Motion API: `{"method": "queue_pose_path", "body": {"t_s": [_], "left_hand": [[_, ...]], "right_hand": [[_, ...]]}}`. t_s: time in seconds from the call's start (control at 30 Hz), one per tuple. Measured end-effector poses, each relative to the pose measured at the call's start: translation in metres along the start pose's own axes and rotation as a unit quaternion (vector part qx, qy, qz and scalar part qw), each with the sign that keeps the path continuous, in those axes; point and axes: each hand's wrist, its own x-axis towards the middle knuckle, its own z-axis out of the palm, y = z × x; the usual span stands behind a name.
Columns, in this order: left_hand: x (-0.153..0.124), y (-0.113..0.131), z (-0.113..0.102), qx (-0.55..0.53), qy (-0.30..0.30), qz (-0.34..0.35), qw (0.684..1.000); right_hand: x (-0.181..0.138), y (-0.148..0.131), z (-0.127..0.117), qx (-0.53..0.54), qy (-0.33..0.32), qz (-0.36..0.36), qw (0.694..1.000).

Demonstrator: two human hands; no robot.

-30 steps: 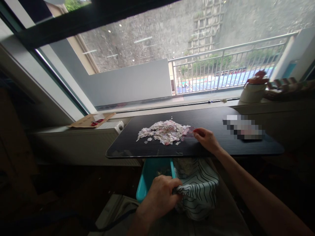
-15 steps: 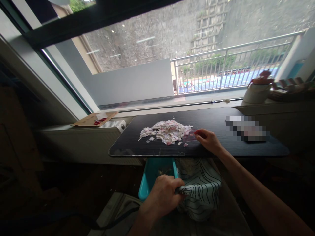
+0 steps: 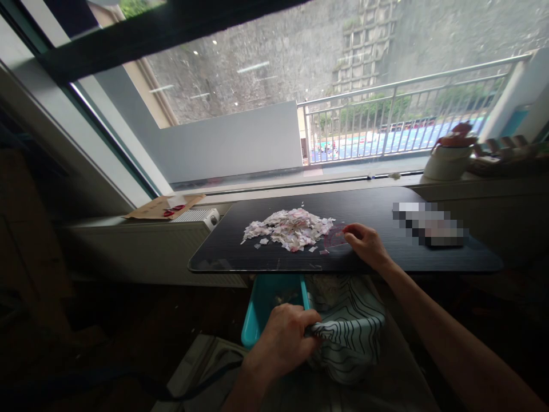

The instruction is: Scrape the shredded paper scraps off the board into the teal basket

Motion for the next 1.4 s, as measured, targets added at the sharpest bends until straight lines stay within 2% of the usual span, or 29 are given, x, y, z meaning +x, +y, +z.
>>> {"method": "queue_pose_path", "body": {"t_s": [0.1, 0.27, 0.4, 0.57, 0.73, 0.9, 0.93, 1.07, 1.27, 1.4], "left_hand": [[0.001, 0.000, -0.001, 0.005, -0.004, 0.000, 1.000], [0.004, 0.009, -0.001, 0.051, -0.017, 0.029, 0.998], [0.011, 0.021, -0.003, 0.096, -0.030, 0.079, 0.992], [0.016, 0.031, -0.009, 0.108, -0.045, 0.132, 0.984], [0.018, 0.035, -0.010, 0.120, -0.044, 0.159, 0.979], [0.021, 0.034, -0.009, 0.133, -0.040, 0.171, 0.976], [0.021, 0.034, -0.009, 0.133, -0.040, 0.172, 0.975], [0.023, 0.033, -0.009, 0.134, -0.038, 0.173, 0.975], [0.022, 0.032, -0.009, 0.138, -0.036, 0.175, 0.974], [0.020, 0.030, -0.011, 0.129, -0.039, 0.169, 0.976]], "right_hand": [[0.000, -0.001, 0.000, 0.001, -0.013, -0.002, 1.000], [0.000, -0.001, -0.001, -0.017, 0.029, 0.015, 0.999], [-0.002, -0.003, -0.001, 0.006, -0.035, -0.007, 0.999], [-0.003, -0.006, -0.003, 0.014, -0.019, -0.006, 1.000], [-0.003, -0.007, -0.001, 0.030, -0.104, -0.046, 0.993], [-0.003, -0.006, -0.001, 0.014, -0.060, -0.025, 0.998], [-0.003, -0.007, -0.001, 0.015, -0.069, -0.028, 0.997], [-0.005, -0.010, -0.002, 0.048, -0.175, -0.052, 0.982], [-0.007, -0.011, 0.001, 0.054, -0.156, -0.033, 0.986], [-0.013, -0.019, 0.005, 0.065, -0.229, -0.039, 0.970]]}}
